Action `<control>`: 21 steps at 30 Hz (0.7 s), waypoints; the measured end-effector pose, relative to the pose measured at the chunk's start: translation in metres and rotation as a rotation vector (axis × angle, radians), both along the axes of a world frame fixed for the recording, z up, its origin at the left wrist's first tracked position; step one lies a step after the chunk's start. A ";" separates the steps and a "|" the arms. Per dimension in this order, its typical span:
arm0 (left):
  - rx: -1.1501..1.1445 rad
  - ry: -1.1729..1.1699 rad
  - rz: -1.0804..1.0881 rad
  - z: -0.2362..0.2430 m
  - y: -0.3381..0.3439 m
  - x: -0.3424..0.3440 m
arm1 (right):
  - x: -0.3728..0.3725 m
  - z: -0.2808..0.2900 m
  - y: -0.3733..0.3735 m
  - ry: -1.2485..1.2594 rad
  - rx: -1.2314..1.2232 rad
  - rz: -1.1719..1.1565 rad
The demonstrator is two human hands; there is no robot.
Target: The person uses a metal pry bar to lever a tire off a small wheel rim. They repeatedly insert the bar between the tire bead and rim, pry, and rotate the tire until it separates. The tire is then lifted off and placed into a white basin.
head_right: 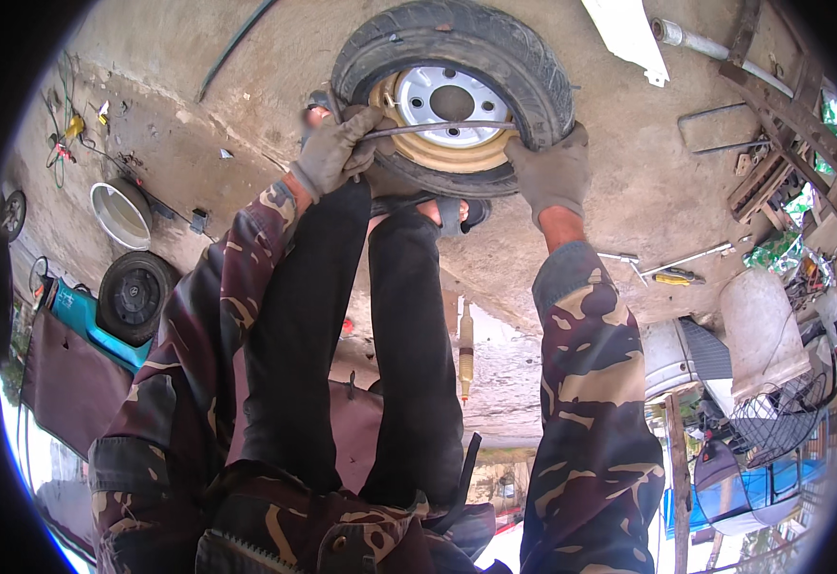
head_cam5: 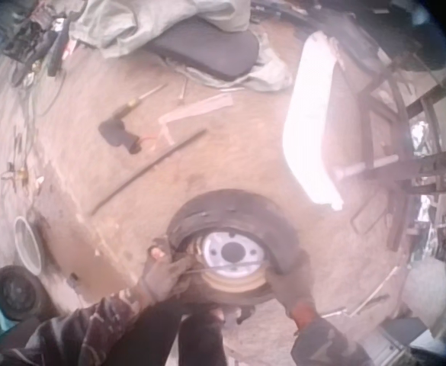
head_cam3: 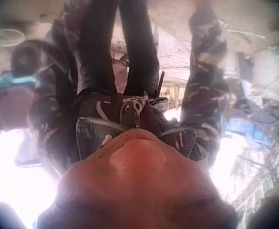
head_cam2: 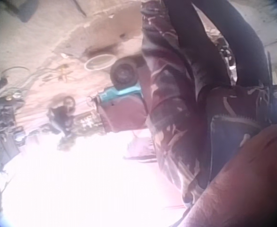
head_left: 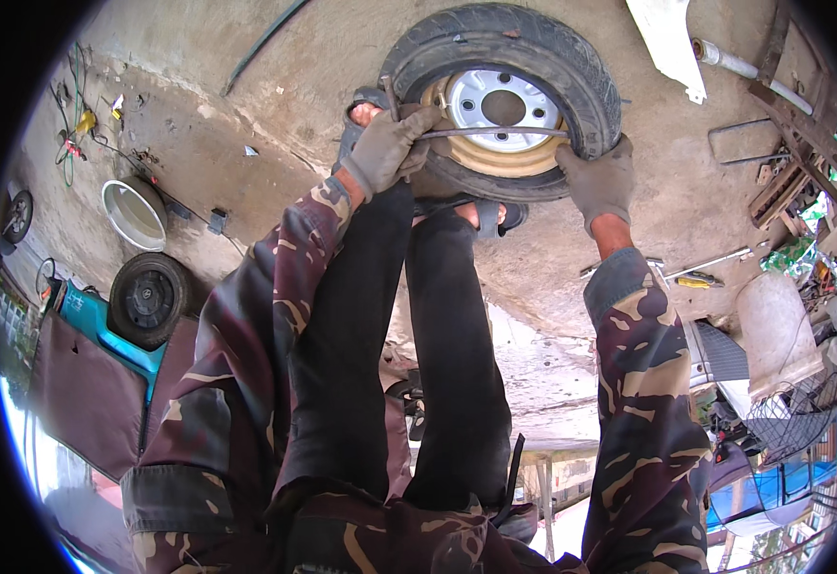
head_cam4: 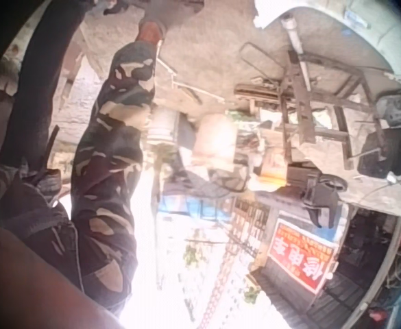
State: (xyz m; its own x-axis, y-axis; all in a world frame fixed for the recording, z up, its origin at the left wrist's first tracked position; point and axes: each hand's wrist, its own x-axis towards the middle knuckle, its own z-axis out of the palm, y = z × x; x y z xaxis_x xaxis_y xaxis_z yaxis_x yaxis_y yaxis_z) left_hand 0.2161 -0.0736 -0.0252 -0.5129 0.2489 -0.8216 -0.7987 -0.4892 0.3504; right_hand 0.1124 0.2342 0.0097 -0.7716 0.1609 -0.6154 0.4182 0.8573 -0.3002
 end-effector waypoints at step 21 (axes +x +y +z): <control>-0.314 -0.093 -0.057 0.018 0.019 -0.030 | 0.007 -0.005 -0.017 0.022 0.114 -0.129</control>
